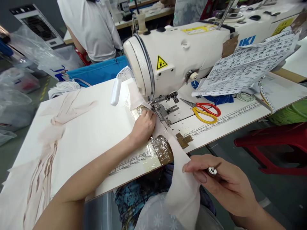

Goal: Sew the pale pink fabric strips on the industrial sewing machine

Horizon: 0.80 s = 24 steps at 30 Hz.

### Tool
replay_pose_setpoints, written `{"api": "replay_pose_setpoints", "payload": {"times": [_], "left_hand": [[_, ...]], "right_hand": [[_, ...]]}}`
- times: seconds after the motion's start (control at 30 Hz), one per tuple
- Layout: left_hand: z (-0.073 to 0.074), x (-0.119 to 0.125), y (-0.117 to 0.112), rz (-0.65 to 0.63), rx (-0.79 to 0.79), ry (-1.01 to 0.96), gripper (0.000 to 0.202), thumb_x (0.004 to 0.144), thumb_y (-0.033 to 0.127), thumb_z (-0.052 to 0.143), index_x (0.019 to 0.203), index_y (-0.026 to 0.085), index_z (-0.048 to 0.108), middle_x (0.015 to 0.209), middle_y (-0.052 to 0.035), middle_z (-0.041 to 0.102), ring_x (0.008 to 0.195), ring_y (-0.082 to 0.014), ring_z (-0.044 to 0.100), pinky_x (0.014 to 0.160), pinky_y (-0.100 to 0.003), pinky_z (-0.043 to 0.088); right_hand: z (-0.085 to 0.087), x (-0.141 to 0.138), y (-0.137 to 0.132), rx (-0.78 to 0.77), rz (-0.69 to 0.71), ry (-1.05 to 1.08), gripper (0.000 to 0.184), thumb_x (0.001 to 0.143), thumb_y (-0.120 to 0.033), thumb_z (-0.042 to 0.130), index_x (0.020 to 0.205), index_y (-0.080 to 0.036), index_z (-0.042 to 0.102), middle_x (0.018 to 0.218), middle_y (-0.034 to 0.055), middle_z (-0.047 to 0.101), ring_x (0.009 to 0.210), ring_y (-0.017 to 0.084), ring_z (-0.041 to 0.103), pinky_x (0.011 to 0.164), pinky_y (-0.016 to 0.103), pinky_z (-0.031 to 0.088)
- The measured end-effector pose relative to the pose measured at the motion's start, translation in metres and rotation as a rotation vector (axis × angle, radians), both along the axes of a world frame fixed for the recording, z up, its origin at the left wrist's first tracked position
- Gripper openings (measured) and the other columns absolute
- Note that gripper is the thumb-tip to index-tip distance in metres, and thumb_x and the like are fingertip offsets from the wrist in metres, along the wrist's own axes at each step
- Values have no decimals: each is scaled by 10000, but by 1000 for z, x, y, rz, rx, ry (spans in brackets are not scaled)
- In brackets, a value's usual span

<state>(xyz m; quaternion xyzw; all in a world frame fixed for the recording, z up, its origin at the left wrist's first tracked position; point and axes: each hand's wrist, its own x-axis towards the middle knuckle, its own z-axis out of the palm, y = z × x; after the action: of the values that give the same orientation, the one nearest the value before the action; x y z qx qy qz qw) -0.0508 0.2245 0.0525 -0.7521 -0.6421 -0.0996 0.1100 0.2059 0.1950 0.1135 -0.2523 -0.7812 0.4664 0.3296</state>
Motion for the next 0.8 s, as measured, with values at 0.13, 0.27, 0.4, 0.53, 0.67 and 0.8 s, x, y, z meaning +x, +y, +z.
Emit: {"api": "replay_pose_setpoints", "payload": {"times": [0.13, 0.27, 0.4, 0.53, 0.67, 0.8], "left_hand": [[6, -5, 12, 12, -37, 95, 294, 940, -3, 372, 972, 78, 653, 943, -154, 645, 805, -218, 563, 637, -320, 546], [5, -13, 17, 49, 14, -68, 195, 962, 115, 473, 910, 128, 661, 927, -108, 667, 806, -200, 608, 588, -290, 533], [-5, -27, 18, 37, 89, -341, 167, 952, 232, 533, 890, 164, 672, 968, -75, 678, 876, -186, 647, 711, -313, 569], [-13, -37, 21, -49, 130, -529, 158, 930, 286, 575, 844, 189, 665, 924, -53, 680, 869, -181, 656, 738, -318, 560], [-15, -40, 23, -107, 157, -588, 126, 921, 277, 592, 845, 194, 651, 900, -50, 668, 846, -173, 648, 739, -313, 544], [-15, -39, 24, -90, 164, -589, 119, 923, 277, 582, 842, 200, 622, 884, -41, 650, 834, -171, 630, 722, -310, 521]], "right_hand": [[14, -17, -3, -46, 85, -25, 247, 990, -380, 502, 1061, -332, 734, 729, 16, 715, 499, 149, 594, 445, 254, 444], [-3, -20, 6, -55, 143, -192, 306, 1020, -357, 418, 1181, -259, 659, 527, -58, 513, 415, 116, 460, 468, 242, 386], [-29, -27, 28, -16, -64, -314, 328, 1014, -381, 386, 1192, -164, 555, 613, -32, 556, 490, 145, 520, 472, 251, 362], [-48, -46, 48, 173, -181, -422, 307, 1006, -275, 328, 1168, -120, 538, 672, 21, 638, 497, 181, 555, 462, 274, 343], [-57, -68, 60, 394, -251, -495, 302, 1004, -220, 369, 1183, -133, 597, 990, 96, 756, 707, 204, 693, 538, 276, 392], [-61, -80, 65, 494, -265, -547, 313, 1015, -232, 384, 1206, -163, 622, 992, 67, 774, 731, 186, 709, 512, 268, 362]]}}
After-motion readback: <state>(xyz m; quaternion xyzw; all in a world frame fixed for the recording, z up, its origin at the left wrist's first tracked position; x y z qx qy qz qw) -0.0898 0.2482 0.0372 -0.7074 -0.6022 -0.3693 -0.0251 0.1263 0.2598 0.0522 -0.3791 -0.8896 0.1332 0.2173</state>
